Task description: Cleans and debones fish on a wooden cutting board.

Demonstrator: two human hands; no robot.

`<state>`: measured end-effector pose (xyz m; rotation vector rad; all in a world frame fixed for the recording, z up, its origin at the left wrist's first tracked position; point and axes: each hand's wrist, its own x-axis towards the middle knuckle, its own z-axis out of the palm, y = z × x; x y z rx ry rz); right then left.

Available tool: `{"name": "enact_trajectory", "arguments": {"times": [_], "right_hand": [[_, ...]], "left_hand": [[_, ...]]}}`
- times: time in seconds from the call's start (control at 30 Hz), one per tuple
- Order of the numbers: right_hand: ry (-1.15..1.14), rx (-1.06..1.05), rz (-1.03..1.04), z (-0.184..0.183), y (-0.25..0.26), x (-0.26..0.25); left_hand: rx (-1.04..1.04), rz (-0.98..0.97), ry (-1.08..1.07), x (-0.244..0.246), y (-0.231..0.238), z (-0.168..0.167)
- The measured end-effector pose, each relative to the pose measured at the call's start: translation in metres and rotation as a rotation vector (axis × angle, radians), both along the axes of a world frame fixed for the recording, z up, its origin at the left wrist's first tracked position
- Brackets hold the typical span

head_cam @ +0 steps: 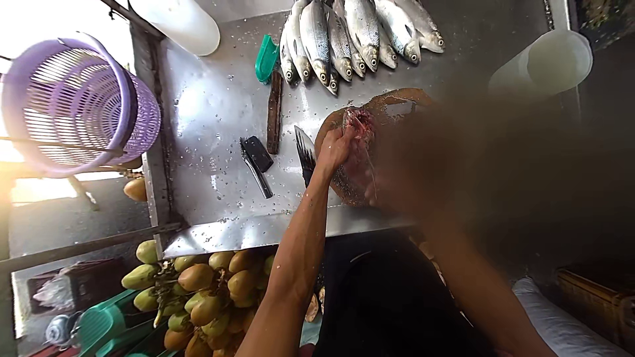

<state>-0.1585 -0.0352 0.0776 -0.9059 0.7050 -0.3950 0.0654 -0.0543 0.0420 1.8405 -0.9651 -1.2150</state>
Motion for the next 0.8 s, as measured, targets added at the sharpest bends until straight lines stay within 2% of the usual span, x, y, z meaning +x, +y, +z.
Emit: {"name": "enact_trajectory", "arguments": {"times": [0.17,0.3,0.5,0.7,0.8], "right_hand": [[-0.031,-0.014,-0.06,-0.004,-0.006,0.004],[-0.054,-0.049,-0.128,0.009,-0.01,0.002],[0.003,0.103,0.0,0.005,-0.009,0.006],[-0.002,-0.121,-0.104,0.01,-0.008,0.007],[-0.018,-0.04,-0.065,0.016,-0.01,0.003]], "left_hand": [[-0.016,-0.05,-0.06,-0.001,0.0,0.004],[-0.015,-0.051,-0.083,-0.001,0.001,0.004],[-0.02,-0.045,-0.066,0.0,0.001,0.001],[0.007,-0.023,-0.051,0.0,0.002,0.0],[-0.004,-0.019,-0.05,0.002,0.003,-0.001]]}}
